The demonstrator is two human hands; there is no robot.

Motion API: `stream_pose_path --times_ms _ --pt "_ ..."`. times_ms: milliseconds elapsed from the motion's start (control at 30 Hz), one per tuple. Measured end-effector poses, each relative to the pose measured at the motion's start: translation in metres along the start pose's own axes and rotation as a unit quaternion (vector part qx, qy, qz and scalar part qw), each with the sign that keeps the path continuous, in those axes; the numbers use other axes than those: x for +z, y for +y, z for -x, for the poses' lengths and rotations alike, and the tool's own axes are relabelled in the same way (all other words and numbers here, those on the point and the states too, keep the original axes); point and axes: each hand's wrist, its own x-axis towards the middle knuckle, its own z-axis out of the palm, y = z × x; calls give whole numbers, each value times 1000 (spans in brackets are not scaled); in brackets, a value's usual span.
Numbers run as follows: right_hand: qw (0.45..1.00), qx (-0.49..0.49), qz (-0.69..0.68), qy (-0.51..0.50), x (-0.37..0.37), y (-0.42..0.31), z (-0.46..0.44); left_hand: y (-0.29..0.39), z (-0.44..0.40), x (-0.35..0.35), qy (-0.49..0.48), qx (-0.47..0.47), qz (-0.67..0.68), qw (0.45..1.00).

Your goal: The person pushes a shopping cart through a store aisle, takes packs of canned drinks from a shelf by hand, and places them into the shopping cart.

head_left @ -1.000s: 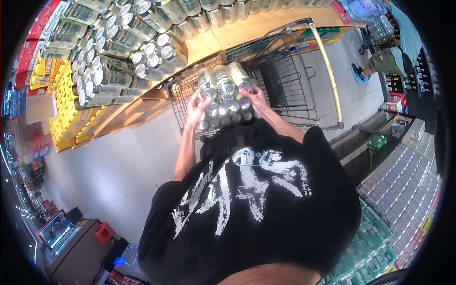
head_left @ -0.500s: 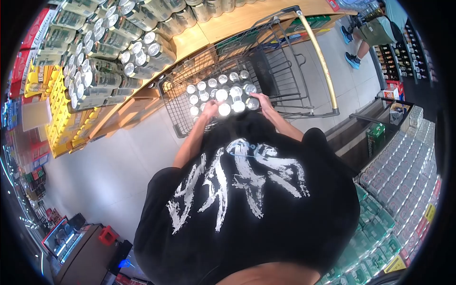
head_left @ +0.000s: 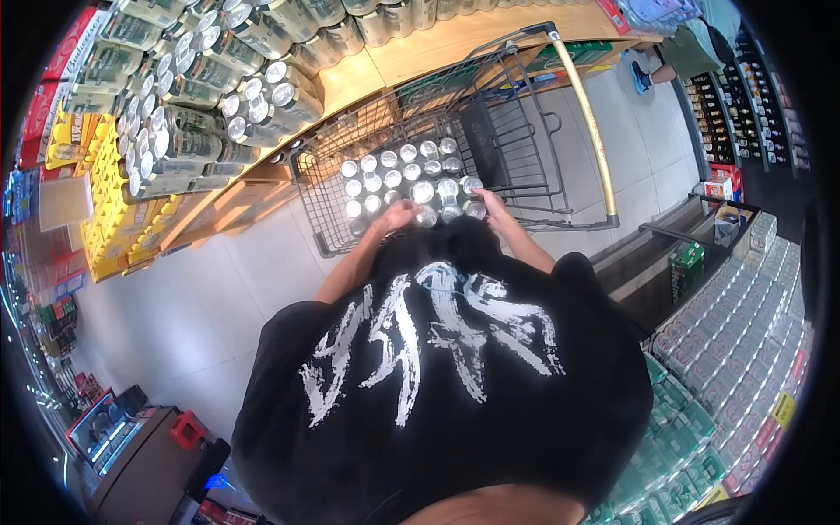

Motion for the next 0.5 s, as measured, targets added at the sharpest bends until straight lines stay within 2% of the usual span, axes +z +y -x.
stream_pose_path --times_ms 33,133,167,233,267,300,333,400,433,500 --pt "1000 18 13 4 -1 -5 3 -2 -4 -1 -7 1 -8 1000" --pt "976 2 217 -5 -8 -21 13 -16 -20 -1 -28 7 -13 1000" --pt "942 -77 322 52 -9 -25 12 -25 -25 -2 -33 12 -1 999" --pt "814 -230 509 159 -5 -38 18 -27 -20 -7 -24 17 32 999" --pt "839 -285 438 151 -7 -54 30 -26 -11 -10 -8 18 53 998" --pt "867 -378 305 111 -2 -75 59 -27 -1 -12 8 18 75 997" --pt "836 -467 271 105 -2 -98 81 -31 6 -15 29 17 83 996" --pt "829 -525 169 94 -8 -139 128 -70 4 -20 76 -21 8 997" --pt "814 -552 138 118 -20 -152 133 -84 5 -23 100 -40 -31 994" --pt "733 -613 180 232 -43 -174 145 -80 37 -30 109 -116 -112 981"
